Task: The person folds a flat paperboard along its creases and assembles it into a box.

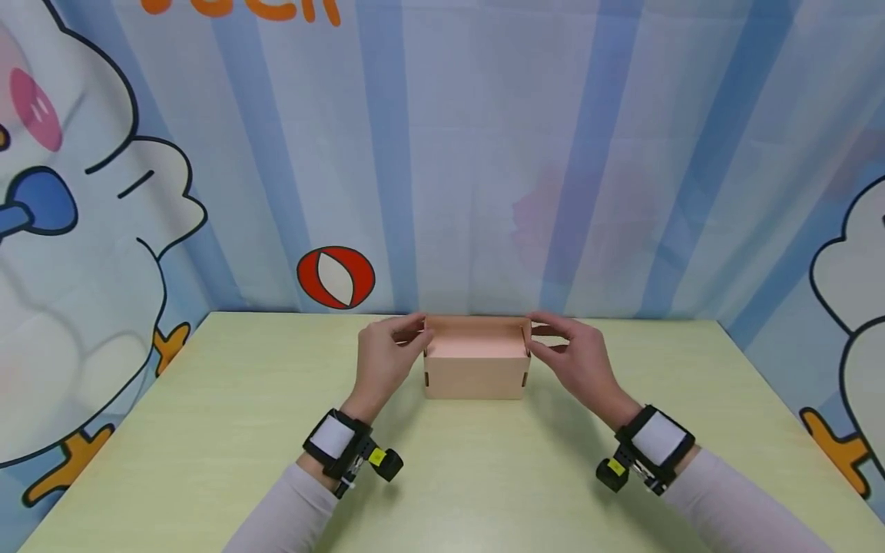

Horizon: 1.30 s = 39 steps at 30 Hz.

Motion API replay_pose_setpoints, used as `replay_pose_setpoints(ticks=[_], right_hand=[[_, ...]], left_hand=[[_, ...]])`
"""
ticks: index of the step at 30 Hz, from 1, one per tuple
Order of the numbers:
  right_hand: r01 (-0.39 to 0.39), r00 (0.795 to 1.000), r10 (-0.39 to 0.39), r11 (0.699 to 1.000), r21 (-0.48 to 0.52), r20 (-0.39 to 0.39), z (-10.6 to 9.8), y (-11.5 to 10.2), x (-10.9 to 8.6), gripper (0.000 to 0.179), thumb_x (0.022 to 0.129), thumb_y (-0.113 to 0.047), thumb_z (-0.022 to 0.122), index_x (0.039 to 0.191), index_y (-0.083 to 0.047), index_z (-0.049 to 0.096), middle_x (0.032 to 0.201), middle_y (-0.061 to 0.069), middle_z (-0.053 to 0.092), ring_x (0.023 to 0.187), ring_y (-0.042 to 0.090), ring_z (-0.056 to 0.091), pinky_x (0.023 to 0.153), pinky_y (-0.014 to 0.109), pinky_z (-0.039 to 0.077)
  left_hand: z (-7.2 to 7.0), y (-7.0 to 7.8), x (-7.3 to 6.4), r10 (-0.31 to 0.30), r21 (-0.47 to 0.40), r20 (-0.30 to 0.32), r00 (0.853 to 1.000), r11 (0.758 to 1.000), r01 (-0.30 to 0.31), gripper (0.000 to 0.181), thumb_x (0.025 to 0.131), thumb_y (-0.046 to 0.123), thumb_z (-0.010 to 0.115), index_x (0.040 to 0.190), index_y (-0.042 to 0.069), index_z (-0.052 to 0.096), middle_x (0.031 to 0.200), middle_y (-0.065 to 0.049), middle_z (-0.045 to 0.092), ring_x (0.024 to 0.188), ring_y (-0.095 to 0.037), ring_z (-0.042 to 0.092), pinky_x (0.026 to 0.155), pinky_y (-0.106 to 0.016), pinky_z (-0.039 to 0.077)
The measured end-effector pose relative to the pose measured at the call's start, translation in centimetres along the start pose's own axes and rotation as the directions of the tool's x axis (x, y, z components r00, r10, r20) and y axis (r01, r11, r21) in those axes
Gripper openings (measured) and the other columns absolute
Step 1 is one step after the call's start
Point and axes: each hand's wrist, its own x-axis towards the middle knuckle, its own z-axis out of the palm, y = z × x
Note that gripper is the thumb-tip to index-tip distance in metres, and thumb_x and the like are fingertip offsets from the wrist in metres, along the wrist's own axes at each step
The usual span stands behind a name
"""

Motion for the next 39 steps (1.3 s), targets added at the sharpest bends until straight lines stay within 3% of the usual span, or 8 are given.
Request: replay_pose_setpoints(ticks=[12,19,22,32,39], right_hand=[[0.103,0.993,-0.104,0.994,0.023,0.057,0.0,0.7,-0.2,0.047,0.089,-0.009,0.072,0.135,-0.015,0.062,0.132,0.011,0.066,0.118,0.026,0.065,0.086,0.036,0.059],[0.193,0.979,-0.191,0.981,-0.030,0.078,0.2,1.1,-0.1,0.047,0.088,-0.007,0.073,0.133,-0.013,0.061,0.131,0.008,0.066,0.116,0.026,0.065,0.084,0.034,0.060],[0.236,0.969,-0.231,0.970,-0.064,0.087,0.2,1.3,-0.1,0.048,0.088,-0.007,0.073,0.133,-0.012,0.060,0.130,0.008,0.066,0.115,0.026,0.066,0.083,0.035,0.060],[0.252,0.965,-0.242,0.963,-0.100,0.103,-0.1,1.4,-0.1,0.048,0.088,-0.010,0.073,0.134,-0.016,0.062,0.126,0.007,0.069,0.111,0.025,0.069,0.083,0.037,0.060],[0.298,0.952,-0.288,0.950,-0.090,0.106,-0.1,1.8,-0.1,0.049,0.086,-0.010,0.076,0.133,-0.013,0.063,0.129,0.007,0.068,0.111,0.025,0.069,0.084,0.035,0.060]], left_hand=[[-0.2,-0.7,-0.2,-0.004,-0.064,0.051,0.999,0.998,0.008,0.032,0.086,0.010,0.076,0.118,0.008,0.073,0.112,-0.011,0.075,0.098,-0.025,0.074,0.083,-0.033,0.060],[-0.2,-1.0,-0.3,-0.023,-0.127,0.085,0.996,0.991,0.033,0.035,0.084,0.004,0.076,0.119,0.003,0.071,0.119,-0.011,0.072,0.111,-0.026,0.070,0.087,-0.032,0.058],[-0.2,-1.0,-0.3,-0.028,-0.120,0.100,0.995,0.992,0.040,0.035,0.084,0.005,0.076,0.119,0.003,0.070,0.118,-0.011,0.072,0.112,-0.026,0.070,0.088,-0.032,0.057],[-0.5,-1.1,-0.1,0.002,-0.044,0.163,0.987,0.999,0.006,0.039,0.085,0.009,0.076,0.124,0.011,0.070,0.121,-0.009,0.072,0.112,-0.024,0.069,0.092,-0.035,0.056],[-0.6,-1.3,0.0,0.014,-0.024,0.186,0.983,1.000,-0.010,0.040,0.084,0.009,0.077,0.123,0.008,0.070,0.120,-0.010,0.072,0.112,-0.024,0.069,0.093,-0.034,0.056]])
